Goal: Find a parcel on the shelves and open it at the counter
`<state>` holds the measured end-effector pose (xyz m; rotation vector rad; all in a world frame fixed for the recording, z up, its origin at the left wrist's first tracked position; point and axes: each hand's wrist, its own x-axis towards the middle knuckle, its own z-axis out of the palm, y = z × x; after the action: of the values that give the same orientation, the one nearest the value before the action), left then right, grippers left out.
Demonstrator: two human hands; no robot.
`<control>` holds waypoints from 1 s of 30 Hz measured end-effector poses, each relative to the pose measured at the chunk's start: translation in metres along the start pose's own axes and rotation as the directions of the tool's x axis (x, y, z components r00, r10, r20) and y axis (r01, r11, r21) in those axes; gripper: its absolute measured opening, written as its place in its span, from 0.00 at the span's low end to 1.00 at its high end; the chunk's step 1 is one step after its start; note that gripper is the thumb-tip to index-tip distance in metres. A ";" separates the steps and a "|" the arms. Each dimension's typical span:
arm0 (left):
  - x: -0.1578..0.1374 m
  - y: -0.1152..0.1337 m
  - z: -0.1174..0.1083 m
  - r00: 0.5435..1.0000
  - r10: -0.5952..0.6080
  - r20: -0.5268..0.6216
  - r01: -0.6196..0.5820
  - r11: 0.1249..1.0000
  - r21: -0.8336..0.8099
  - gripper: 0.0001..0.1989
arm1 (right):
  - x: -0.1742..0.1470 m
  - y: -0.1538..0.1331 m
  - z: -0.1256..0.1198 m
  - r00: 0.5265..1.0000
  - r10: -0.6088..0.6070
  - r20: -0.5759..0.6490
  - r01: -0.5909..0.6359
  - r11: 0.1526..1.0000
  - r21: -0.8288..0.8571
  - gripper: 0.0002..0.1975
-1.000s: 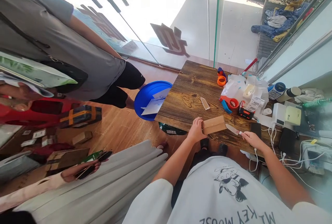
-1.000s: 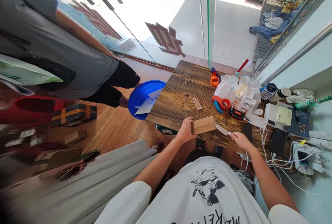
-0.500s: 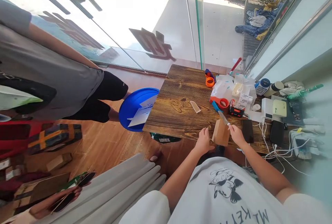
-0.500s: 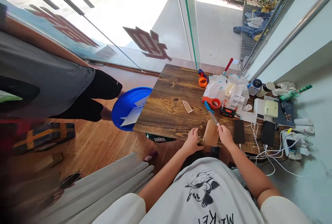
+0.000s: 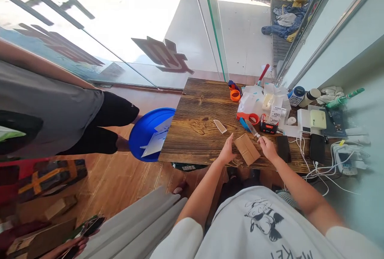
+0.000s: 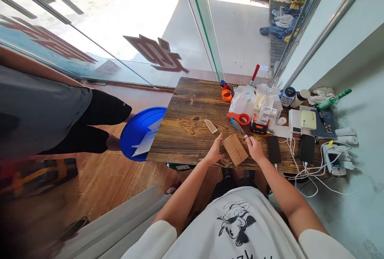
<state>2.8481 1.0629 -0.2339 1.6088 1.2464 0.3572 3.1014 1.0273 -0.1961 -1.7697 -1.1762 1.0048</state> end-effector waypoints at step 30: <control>-0.028 -0.029 -0.028 0.945 0.320 -0.065 -0.310 0.942 0.124 0.43 | -0.019 -0.061 -0.027 0.640 -0.213 0.739 0.747 0.398 -0.532 0.24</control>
<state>2.8003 1.0524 -0.2364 1.9138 1.0848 0.5686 3.1001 1.0214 -0.1265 -1.4786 -2.7754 0.5916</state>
